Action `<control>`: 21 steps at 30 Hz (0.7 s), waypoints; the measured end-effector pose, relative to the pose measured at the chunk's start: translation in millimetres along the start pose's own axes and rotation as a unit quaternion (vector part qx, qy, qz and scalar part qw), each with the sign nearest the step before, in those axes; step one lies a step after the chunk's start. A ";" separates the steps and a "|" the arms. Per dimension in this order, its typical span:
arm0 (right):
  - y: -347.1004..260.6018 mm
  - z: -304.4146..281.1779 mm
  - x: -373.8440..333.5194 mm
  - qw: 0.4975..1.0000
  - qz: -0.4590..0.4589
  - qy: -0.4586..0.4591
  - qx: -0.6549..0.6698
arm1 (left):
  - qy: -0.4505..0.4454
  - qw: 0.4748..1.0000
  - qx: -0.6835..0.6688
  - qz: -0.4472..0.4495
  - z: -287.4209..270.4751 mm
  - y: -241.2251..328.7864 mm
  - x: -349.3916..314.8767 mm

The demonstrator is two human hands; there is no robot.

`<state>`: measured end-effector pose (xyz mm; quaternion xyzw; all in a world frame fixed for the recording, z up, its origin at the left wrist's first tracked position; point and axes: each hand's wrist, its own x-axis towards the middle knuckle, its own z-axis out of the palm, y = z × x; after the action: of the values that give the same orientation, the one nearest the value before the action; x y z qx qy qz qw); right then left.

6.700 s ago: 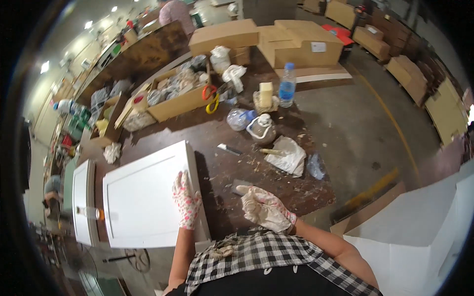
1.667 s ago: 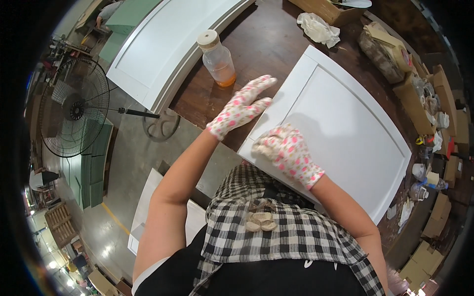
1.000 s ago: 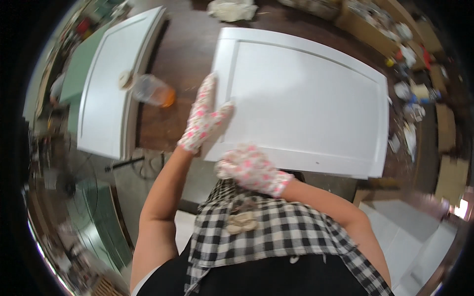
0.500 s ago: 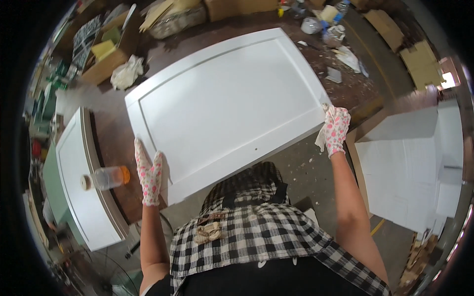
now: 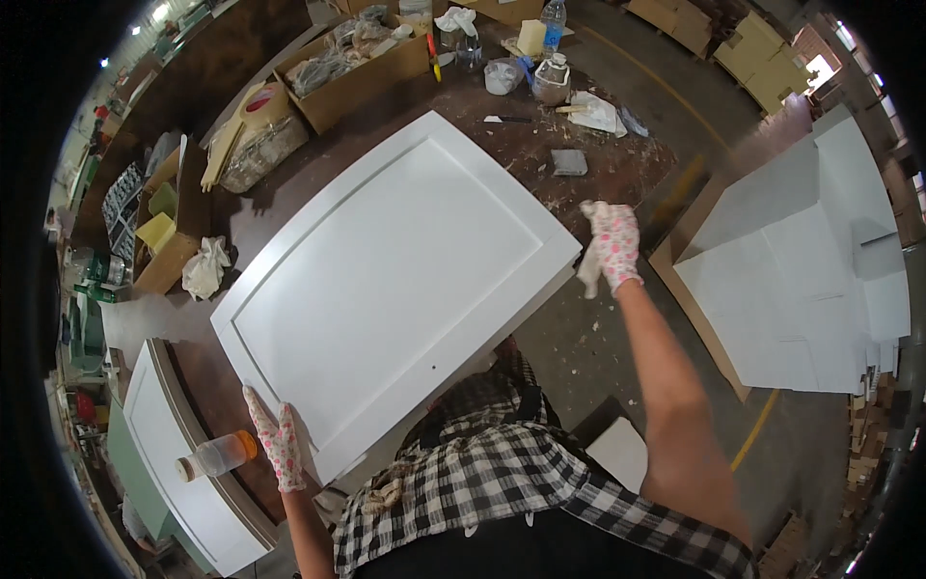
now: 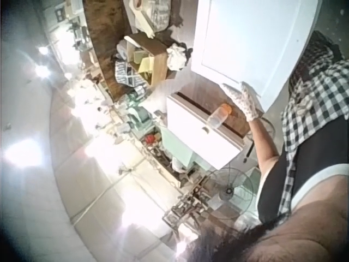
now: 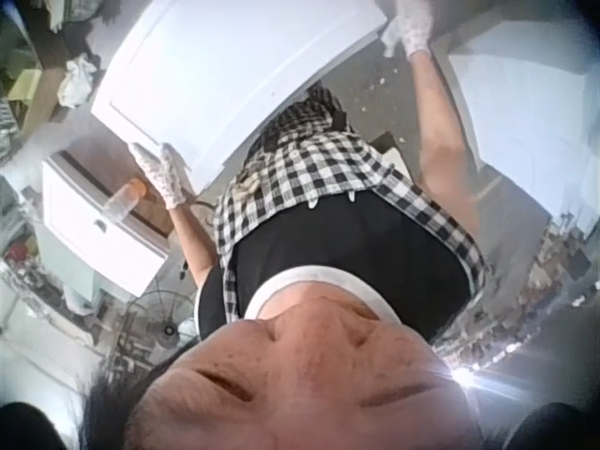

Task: The person cleans a white cabinet door panel at a workbench by wiping its surface with a cloth, pouring liquid from a bottle onto the cloth, and turning the panel over to wipe the other side.

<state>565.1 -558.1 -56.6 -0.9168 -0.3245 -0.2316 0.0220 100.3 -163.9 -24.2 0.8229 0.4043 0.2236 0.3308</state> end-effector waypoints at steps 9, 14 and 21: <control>-28.0 -30.4 68.4 0.814 0.172 0.015 0.555 | 0.122 0.973 0.145 -0.135 -24.9 -1.4 34.7; -62.9 -25.1 73.8 0.798 0.068 -0.106 0.589 | 0.108 0.935 0.232 -0.245 2.4 42.6 71.9; -101.1 15.7 126.2 0.842 -0.077 -0.105 0.524 | 0.140 0.938 0.235 -0.215 -5.2 20.9 60.1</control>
<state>596.5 -401.6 -26.3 -0.7594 -0.4676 0.0695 0.4470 142.3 -122.6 0.6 0.7310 0.6547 0.1589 0.1087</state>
